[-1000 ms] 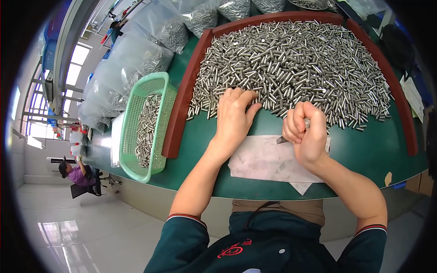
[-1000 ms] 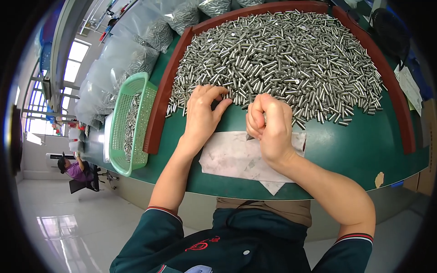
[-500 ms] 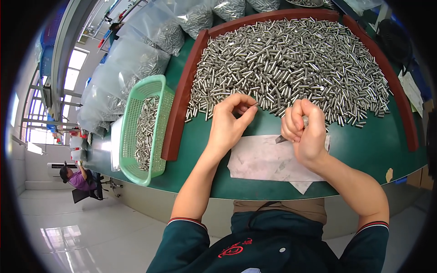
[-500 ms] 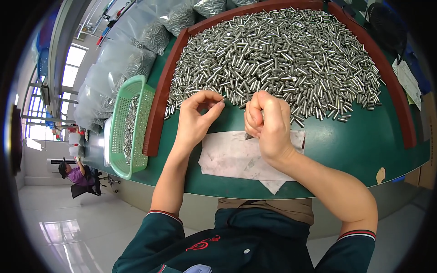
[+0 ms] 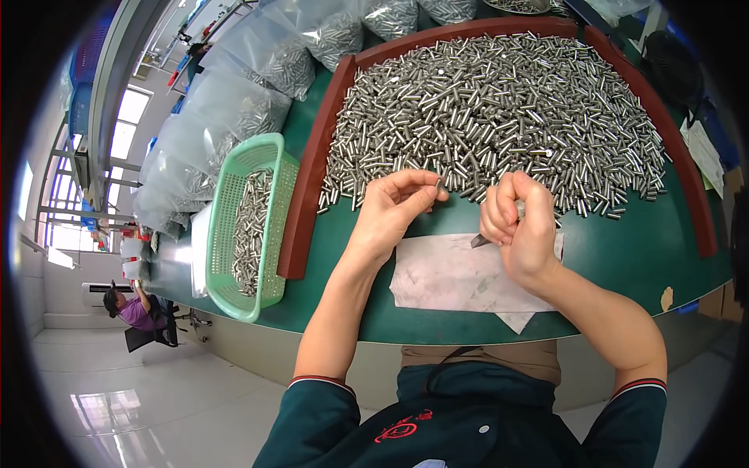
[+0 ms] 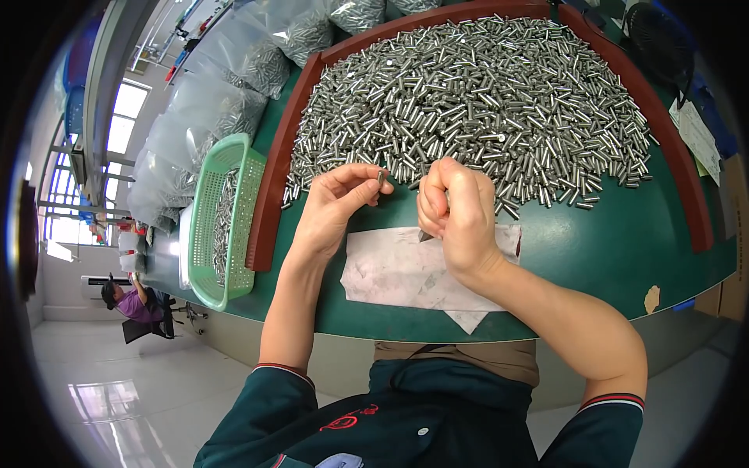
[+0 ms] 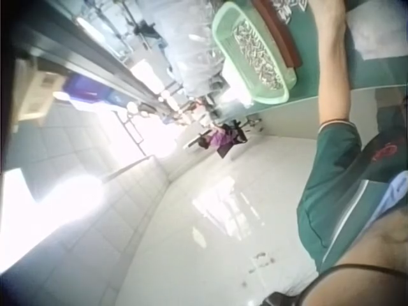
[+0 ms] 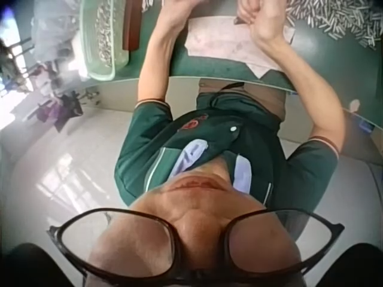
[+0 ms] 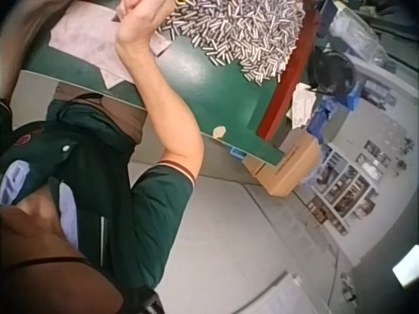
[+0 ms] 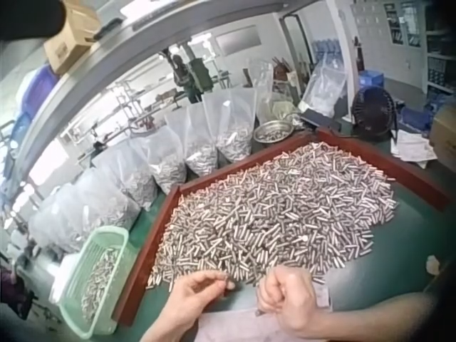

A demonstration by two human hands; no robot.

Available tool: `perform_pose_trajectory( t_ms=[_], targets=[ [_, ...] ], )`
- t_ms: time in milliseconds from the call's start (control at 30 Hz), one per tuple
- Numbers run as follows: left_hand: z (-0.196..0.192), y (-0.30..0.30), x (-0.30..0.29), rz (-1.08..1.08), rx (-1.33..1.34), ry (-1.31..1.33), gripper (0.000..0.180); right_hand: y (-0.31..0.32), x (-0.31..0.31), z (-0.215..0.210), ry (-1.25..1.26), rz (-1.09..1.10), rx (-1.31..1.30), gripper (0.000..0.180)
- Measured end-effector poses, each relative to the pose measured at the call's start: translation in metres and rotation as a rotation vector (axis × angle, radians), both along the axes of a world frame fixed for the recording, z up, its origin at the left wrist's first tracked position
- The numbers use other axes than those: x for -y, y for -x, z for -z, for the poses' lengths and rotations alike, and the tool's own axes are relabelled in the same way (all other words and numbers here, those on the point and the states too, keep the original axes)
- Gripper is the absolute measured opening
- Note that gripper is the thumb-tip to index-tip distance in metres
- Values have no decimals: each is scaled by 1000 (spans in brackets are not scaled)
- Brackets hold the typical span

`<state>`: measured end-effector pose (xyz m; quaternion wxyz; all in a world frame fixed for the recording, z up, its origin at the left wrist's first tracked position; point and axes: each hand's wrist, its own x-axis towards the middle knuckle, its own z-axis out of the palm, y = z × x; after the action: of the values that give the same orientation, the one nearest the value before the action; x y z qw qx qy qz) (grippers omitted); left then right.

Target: Inserting small metal pins into cylindrical components using a handheld tool at a manufacturing workstation.

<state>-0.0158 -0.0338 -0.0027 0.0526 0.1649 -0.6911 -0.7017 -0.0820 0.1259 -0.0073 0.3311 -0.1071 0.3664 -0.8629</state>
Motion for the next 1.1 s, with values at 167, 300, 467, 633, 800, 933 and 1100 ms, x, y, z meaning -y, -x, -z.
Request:
perform_pose_trajectory(
  t_ms=[167, 300, 467, 633, 800, 933, 1100],
  targets=[
    [1, -1, -3, 12, 8, -12, 11, 0, 0, 2, -15, 8, 2, 36],
    [-13, -10, -15, 162, -1, 506, 9, 5, -6, -7, 157, 56, -34, 35],
    [-8, -15, -33, 293, -47, 866, 10, 2, -7, -6, 183, 49, -94, 34],
    [-5, -16, -35, 276, -23, 886, 9, 1, -3, 3, 115, 60, -64, 33],
    [-4, -16, -37, 248, -75, 880, 9, 0, -2, 3, 89, 49, -36, 33],
    [-3, -16, -36, 245, -81, 880, 8, 0, -1, 3, 91, 43, -37, 33],
    [-3, -16, -36, 246, -76, 893, 8, 0, -1, 2, 104, 33, -35, 34]
  ],
)
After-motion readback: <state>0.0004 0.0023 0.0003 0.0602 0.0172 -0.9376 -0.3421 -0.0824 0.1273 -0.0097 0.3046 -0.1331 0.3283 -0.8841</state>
